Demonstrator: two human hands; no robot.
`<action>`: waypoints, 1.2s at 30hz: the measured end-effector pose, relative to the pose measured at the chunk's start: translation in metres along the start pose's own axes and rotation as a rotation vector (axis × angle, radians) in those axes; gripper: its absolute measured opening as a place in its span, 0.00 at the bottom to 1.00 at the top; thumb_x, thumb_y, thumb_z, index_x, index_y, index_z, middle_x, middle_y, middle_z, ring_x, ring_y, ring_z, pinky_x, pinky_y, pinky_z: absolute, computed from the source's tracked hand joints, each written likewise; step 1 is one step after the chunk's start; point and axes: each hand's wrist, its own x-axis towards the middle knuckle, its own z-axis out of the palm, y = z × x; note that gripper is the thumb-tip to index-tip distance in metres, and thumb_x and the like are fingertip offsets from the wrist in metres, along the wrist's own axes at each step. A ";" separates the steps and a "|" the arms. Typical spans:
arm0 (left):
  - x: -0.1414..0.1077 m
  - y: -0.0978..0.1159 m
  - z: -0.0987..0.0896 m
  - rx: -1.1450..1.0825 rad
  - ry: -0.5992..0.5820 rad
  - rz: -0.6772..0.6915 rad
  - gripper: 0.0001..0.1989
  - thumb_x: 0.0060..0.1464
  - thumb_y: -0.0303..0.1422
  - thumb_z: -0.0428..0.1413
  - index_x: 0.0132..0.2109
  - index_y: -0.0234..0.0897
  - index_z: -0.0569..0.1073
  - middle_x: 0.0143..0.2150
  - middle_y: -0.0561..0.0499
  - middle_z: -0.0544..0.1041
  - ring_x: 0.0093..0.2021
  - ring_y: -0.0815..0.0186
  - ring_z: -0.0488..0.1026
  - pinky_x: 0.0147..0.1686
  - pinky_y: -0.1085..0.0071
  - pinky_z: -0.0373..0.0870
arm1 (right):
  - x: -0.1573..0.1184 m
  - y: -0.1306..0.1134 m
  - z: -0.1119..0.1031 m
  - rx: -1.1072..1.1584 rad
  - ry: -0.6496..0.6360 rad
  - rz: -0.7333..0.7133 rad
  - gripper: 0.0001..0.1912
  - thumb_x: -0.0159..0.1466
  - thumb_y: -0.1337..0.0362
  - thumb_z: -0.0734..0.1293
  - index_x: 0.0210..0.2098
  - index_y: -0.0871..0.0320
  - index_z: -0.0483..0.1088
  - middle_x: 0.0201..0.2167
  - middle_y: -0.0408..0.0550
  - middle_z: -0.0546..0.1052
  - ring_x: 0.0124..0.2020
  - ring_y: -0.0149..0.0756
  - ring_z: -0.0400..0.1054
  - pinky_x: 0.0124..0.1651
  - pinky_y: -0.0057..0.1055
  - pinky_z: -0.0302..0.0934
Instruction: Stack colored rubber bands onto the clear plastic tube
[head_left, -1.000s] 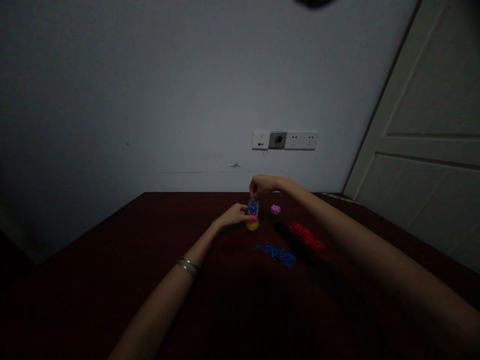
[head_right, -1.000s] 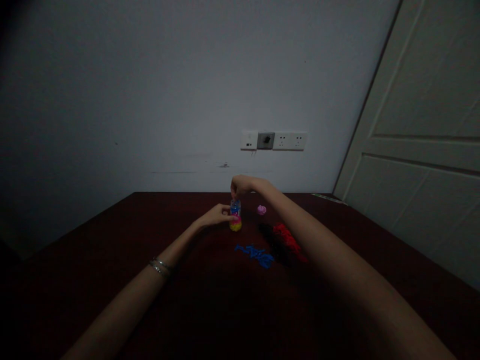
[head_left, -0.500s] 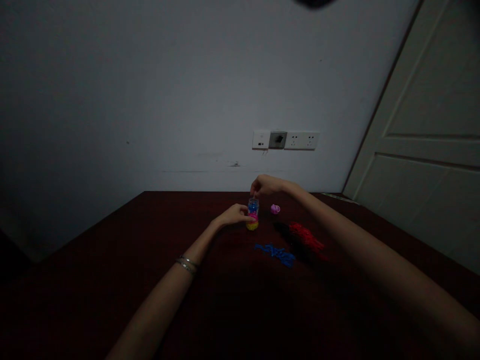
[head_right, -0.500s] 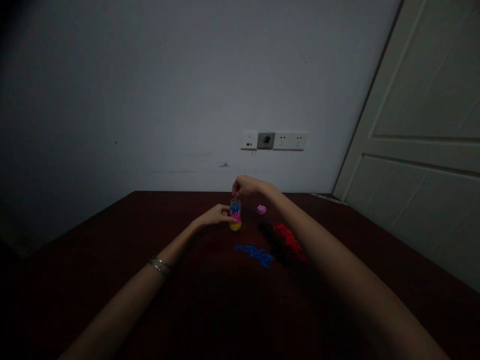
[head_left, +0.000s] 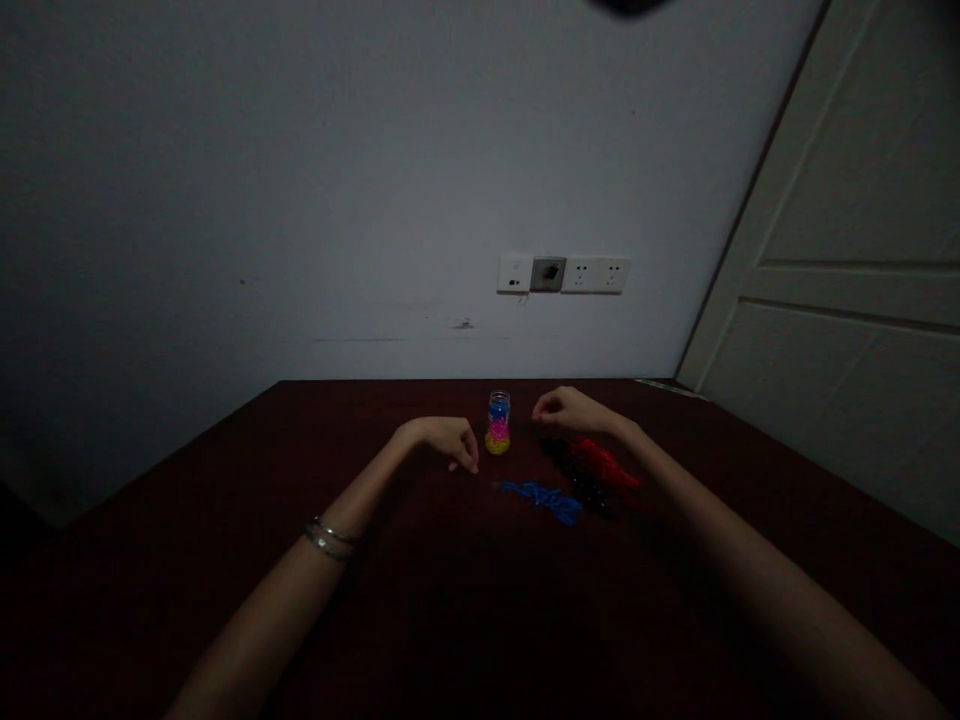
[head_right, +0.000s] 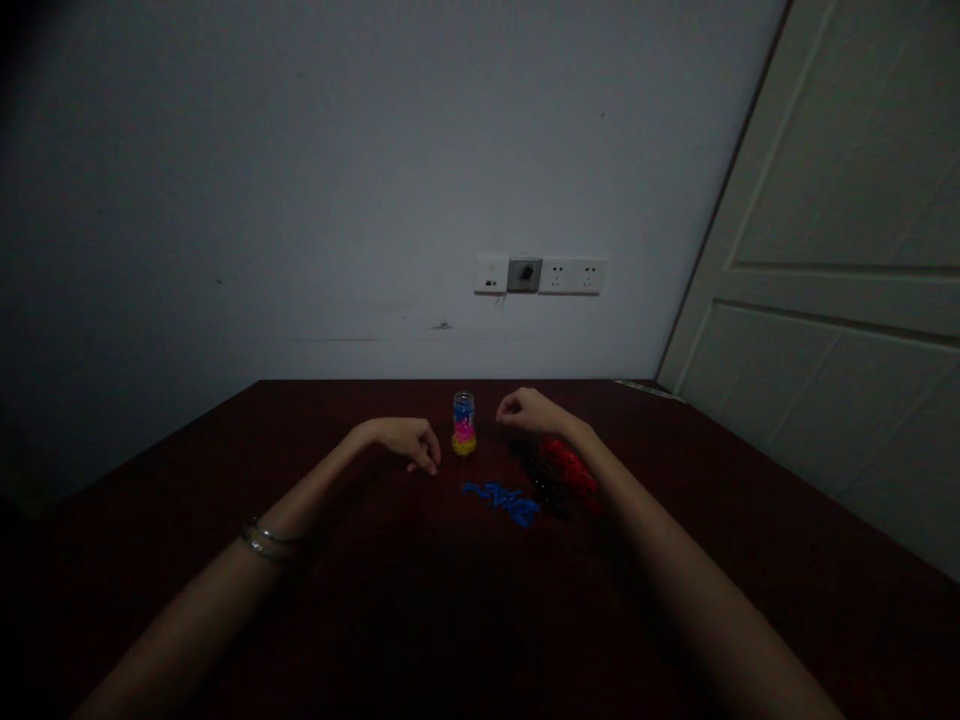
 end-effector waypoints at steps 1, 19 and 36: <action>0.005 0.001 0.009 0.028 0.029 0.025 0.15 0.37 0.39 0.61 0.34 0.36 0.76 0.16 0.56 0.68 0.19 0.72 0.63 0.23 0.76 0.55 | -0.004 0.005 0.004 -0.006 0.002 0.002 0.10 0.51 0.66 0.61 0.28 0.62 0.73 0.25 0.48 0.74 0.27 0.32 0.66 0.31 0.28 0.58; 0.034 0.012 0.066 0.213 0.454 0.026 0.15 0.37 0.44 0.60 0.29 0.37 0.73 0.28 0.50 0.72 0.27 0.67 0.66 0.24 0.74 0.55 | -0.049 0.028 0.038 0.076 0.134 0.037 0.12 0.53 0.64 0.60 0.31 0.62 0.72 0.27 0.49 0.73 0.28 0.35 0.65 0.31 0.30 0.58; 0.025 0.001 0.058 0.139 0.404 0.113 0.06 0.41 0.28 0.52 0.29 0.33 0.72 0.25 0.53 0.69 0.24 0.72 0.63 0.23 0.77 0.55 | -0.051 0.018 0.043 0.073 0.082 0.014 0.11 0.54 0.63 0.60 0.31 0.62 0.72 0.26 0.47 0.72 0.27 0.33 0.63 0.29 0.28 0.56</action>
